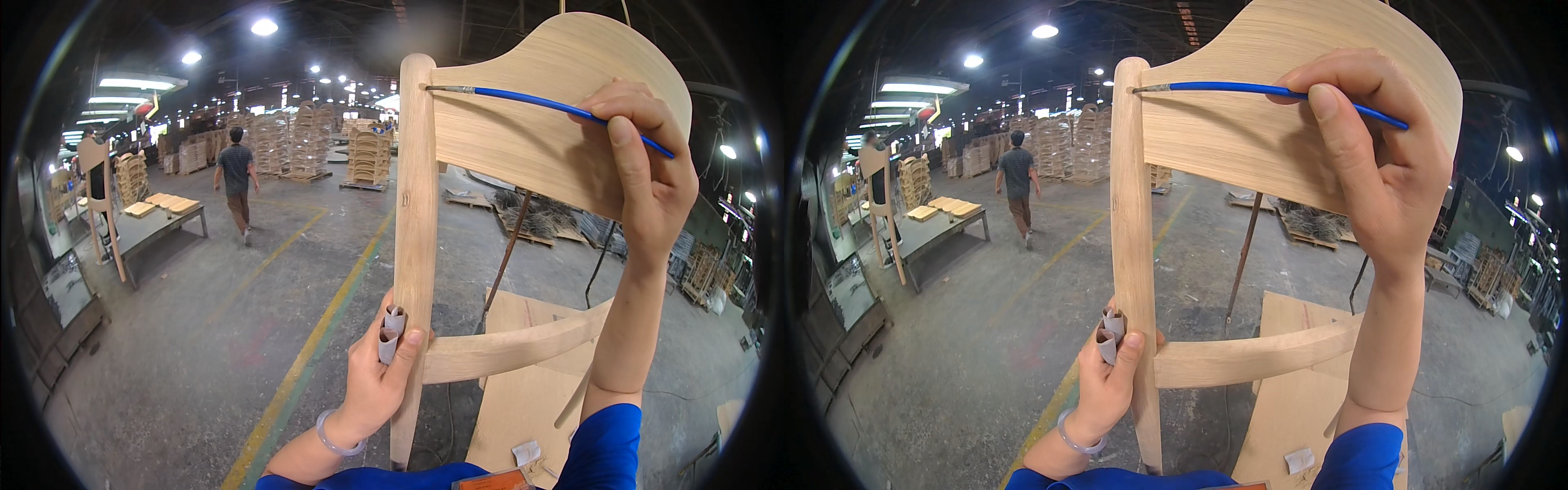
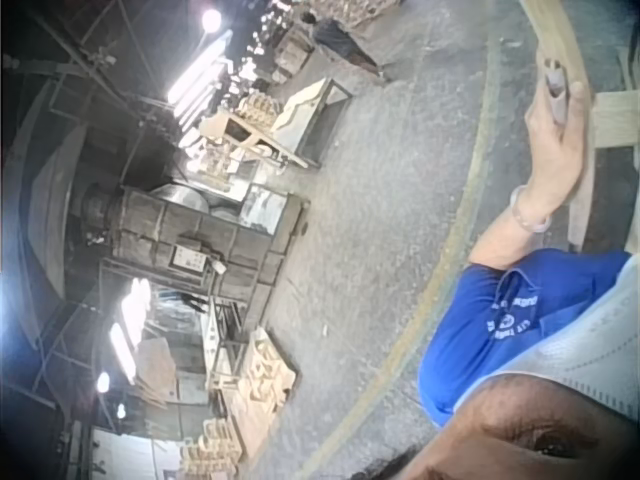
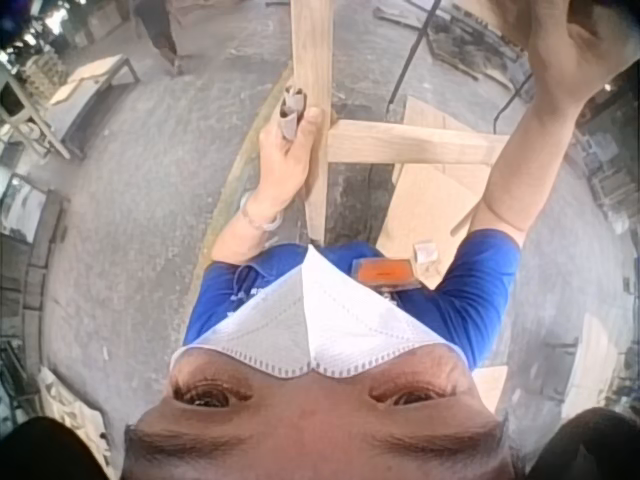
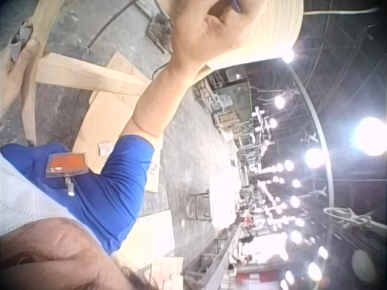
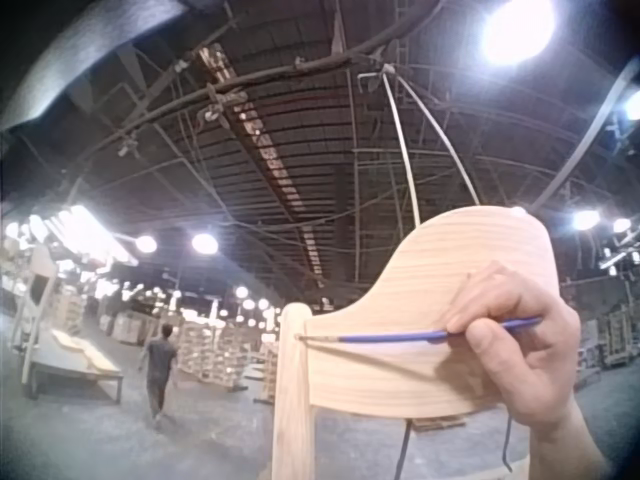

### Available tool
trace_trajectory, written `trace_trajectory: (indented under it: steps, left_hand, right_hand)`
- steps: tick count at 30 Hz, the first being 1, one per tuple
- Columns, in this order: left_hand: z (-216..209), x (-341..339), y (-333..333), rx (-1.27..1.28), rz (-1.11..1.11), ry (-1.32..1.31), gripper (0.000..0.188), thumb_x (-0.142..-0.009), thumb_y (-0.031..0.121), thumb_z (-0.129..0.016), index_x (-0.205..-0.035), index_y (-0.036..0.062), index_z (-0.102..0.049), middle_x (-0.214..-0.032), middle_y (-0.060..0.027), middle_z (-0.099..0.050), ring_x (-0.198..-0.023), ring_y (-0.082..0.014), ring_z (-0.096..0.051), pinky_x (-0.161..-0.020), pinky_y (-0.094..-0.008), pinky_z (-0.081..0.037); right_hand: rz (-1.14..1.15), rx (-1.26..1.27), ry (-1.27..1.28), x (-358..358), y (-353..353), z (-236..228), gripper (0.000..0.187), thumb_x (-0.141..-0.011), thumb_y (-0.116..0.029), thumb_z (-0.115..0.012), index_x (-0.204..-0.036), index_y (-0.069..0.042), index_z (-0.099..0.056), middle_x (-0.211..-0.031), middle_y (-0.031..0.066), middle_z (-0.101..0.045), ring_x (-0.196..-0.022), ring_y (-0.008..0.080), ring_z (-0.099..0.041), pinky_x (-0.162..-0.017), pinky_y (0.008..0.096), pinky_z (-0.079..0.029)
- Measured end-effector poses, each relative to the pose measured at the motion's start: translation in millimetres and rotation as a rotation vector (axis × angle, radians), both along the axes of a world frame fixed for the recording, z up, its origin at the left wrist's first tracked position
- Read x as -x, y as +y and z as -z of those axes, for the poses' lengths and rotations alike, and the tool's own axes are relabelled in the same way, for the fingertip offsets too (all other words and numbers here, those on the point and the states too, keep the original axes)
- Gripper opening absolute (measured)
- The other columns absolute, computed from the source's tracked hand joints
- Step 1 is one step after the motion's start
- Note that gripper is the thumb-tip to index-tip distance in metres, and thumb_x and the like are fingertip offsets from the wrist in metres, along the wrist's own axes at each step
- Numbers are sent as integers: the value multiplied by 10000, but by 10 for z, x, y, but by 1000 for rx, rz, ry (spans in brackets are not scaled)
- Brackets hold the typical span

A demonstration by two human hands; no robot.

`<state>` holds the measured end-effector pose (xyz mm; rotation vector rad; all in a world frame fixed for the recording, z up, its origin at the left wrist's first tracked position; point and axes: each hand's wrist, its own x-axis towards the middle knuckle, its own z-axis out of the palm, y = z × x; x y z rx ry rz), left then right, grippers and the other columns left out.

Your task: The person uses a small brush to apply a light-colored substance to the joints and edges of a wooden chair frame. They repeatedly dip the brush into a small container and carefully touch up the chair's backrest and legs while holding the chair steady with the other hand.

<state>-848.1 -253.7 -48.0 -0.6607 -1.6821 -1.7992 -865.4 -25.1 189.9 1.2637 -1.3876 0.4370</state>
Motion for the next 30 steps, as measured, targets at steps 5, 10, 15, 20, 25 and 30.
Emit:
trace_trajectory:
  steps: [5, 10, 15, 20, 25, 30]
  left_hand:
    - [47, 12, 31, 27, -22, 32, 568, -1087, 194, -574, -1550, -84, -396, -997, -141, -749, -953, -199, -744, -818, -337, -576]
    - [72, 24, 55, 16, -32, 36, 567, -1090, 194, -565, -1554, -83, -393, -997, -137, -749, -952, -199, -744, -822, -339, -575]
    - [67, 22, 80, 6, -36, 40, 564, -1091, 194, -565, -1553, -81, -396, -989, -132, -750, -944, -196, -740, -828, -340, -573]
    - [63, 41, 67, 11, -55, 49, 559, -1091, 201, -566, -1550, -77, -407, -972, -124, -748, -936, -189, -737, -824, -338, -569]
    - [71, 55, 35, -10, -64, 46, 560, -1091, 213, -569, -1548, -72, -414, -955, -116, -744, -919, -174, -724, -825, -329, -561]
    - [83, 161, 67, -9, -90, 54, 538, -1093, 229, -564, -1521, -74, -442, -959, -97, -732, -918, -155, -698, -832, -321, -550]
  right_hand:
    - [-29, 14, -26, -9, 27, 15, 131, -1014, -35, -595, -1061, 53, -680, -1035, 171, -687, -1000, 244, -648, -940, 360, -494]
    - [21, 5, 14, 5, 55, 11, 128, -1012, -35, -596, -1051, 49, -684, -1039, 168, -694, -1009, 244, -651, -952, 366, -491]
    - [10, 15, 11, 22, 67, 5, 124, -1011, -32, -594, -1042, 44, -687, -1023, 166, -698, -1014, 246, -652, -959, 371, -489]
    - [-33, 13, -10, 50, 41, -6, 123, -1010, -28, -591, -1043, 43, -686, -1004, 165, -701, -1016, 249, -652, -958, 374, -492]
    - [-9, 4, 13, 125, 47, -3, 147, -1031, -46, -578, -1073, 42, -688, -1039, 175, -705, -1039, 257, -658, -980, 383, -498]
    - [-390, 187, -147, 252, 190, 17, 225, -1085, -124, -529, -1160, 37, -667, -1138, 190, -711, -1108, 259, -678, -1026, 377, -490]
